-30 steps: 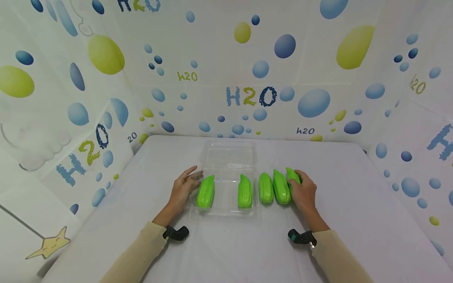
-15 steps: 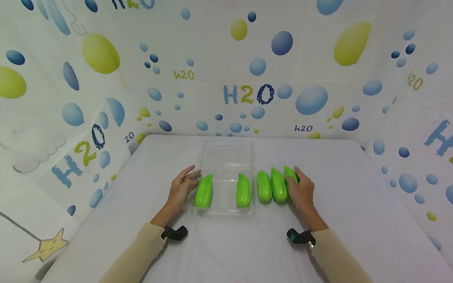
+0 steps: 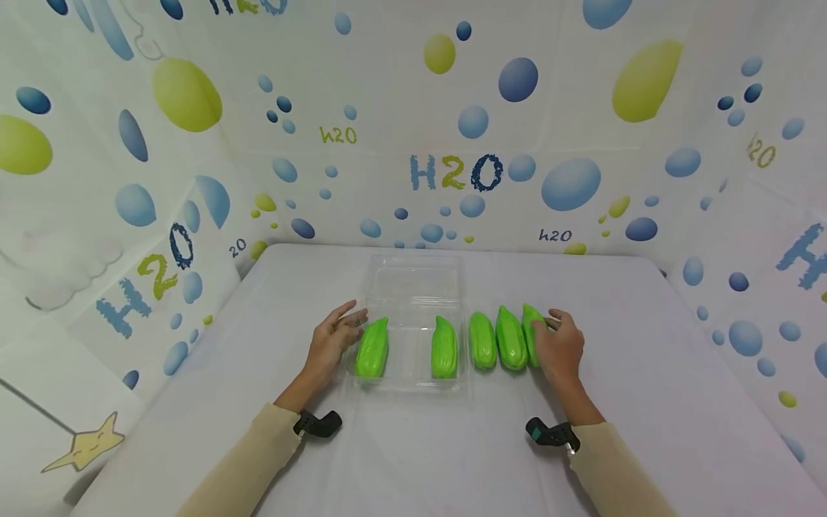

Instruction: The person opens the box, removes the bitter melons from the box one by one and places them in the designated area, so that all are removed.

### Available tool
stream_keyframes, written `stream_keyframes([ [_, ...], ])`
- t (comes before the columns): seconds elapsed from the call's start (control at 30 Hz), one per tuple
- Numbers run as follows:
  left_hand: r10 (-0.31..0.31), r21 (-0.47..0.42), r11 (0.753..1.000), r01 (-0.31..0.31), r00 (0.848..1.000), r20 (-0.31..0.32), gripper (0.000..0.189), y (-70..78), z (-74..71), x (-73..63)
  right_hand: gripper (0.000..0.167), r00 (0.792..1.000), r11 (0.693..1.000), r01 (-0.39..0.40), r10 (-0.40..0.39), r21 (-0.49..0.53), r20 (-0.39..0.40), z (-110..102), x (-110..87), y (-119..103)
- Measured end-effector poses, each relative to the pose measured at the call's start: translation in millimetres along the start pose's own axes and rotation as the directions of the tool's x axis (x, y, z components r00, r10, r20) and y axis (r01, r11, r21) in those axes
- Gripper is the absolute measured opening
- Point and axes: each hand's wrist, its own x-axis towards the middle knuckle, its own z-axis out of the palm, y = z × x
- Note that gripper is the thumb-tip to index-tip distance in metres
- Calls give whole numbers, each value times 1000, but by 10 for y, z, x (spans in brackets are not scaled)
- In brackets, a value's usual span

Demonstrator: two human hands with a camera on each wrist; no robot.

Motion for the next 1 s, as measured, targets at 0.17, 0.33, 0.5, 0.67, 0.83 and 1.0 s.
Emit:
stream_keyframes([
  [0.17, -10, 11, 1000, 11, 1000, -5, 60, 1, -2, 0, 54, 1000, 1000, 0, 0, -8, 6, -26, -5, -26],
  [0.33, -4, 13, 1000, 4, 1000, 2, 60, 12, -3, -4, 53, 1000, 1000, 6, -6, 1, 30, -44, -12, -23],
  [0.5, -3, 7, 1000, 3, 1000, 9, 59, 31, 4, -1, 52, 999, 1000, 11, -11, -8, 48, -41, -9, -8],
  [0.67, -13, 17, 1000, 13, 1000, -3, 60, 22, -3, -8, 51, 998, 1000, 20, -19, -19, 52, -12, -4, 1],
  [0.83, -8, 22, 1000, 8, 1000, -9, 61, 3, 3, -4, 52, 999, 999, 19, -18, -31, 43, -18, -5, -3],
  [1.0, -8, 23, 1000, 9, 1000, -5, 60, -10, -3, 2, 52, 999, 999, 14, -12, -42, 44, -14, -7, -2],
])
